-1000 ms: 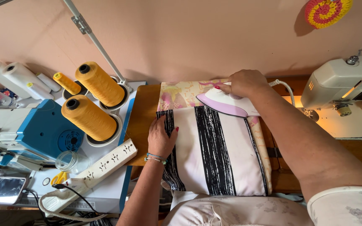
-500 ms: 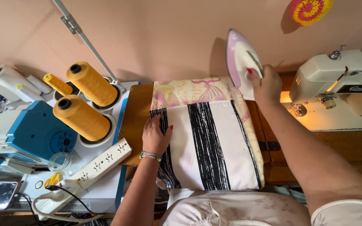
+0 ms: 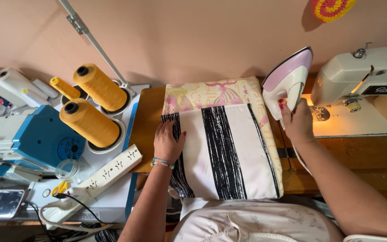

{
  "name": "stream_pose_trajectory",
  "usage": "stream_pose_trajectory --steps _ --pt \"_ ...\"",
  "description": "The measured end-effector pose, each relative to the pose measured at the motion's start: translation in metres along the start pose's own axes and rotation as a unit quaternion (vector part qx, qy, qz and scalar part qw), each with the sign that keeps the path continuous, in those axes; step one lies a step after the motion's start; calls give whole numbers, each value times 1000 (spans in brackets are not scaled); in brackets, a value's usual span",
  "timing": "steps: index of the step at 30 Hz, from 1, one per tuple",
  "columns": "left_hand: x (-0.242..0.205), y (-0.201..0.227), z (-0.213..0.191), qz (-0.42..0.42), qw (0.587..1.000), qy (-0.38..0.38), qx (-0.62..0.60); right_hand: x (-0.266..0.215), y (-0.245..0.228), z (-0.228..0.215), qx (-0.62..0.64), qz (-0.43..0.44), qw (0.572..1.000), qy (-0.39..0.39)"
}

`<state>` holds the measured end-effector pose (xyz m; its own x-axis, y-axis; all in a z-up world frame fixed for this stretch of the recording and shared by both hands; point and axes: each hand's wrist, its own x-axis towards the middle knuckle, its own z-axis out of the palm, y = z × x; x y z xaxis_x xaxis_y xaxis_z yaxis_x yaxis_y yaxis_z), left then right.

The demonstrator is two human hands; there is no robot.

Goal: Ironing and folding small pieces of striped fabric on an ironing board

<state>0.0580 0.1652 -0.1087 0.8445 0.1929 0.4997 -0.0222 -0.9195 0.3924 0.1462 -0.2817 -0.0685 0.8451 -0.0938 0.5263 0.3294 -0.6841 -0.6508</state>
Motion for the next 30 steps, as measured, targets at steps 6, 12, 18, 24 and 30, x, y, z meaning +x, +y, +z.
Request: stream_pose_trajectory --steps 6,12,18,24,30 --pt "7 3 -6 0 999 -48 -16 7 -120 -90 -337 158 875 -309" --pt "67 -16 34 116 980 30 162 10 -71 51 -242 -156 930 -227" --pt "120 2 5 72 928 -266 251 59 -99 88 -252 36 897 -361" --pt "178 37 -61 63 918 -313 236 95 -142 59 -315 0 901 -299" --pt "197 78 -63 -5 954 -116 276 134 -93 106 -274 -131 938 -169"
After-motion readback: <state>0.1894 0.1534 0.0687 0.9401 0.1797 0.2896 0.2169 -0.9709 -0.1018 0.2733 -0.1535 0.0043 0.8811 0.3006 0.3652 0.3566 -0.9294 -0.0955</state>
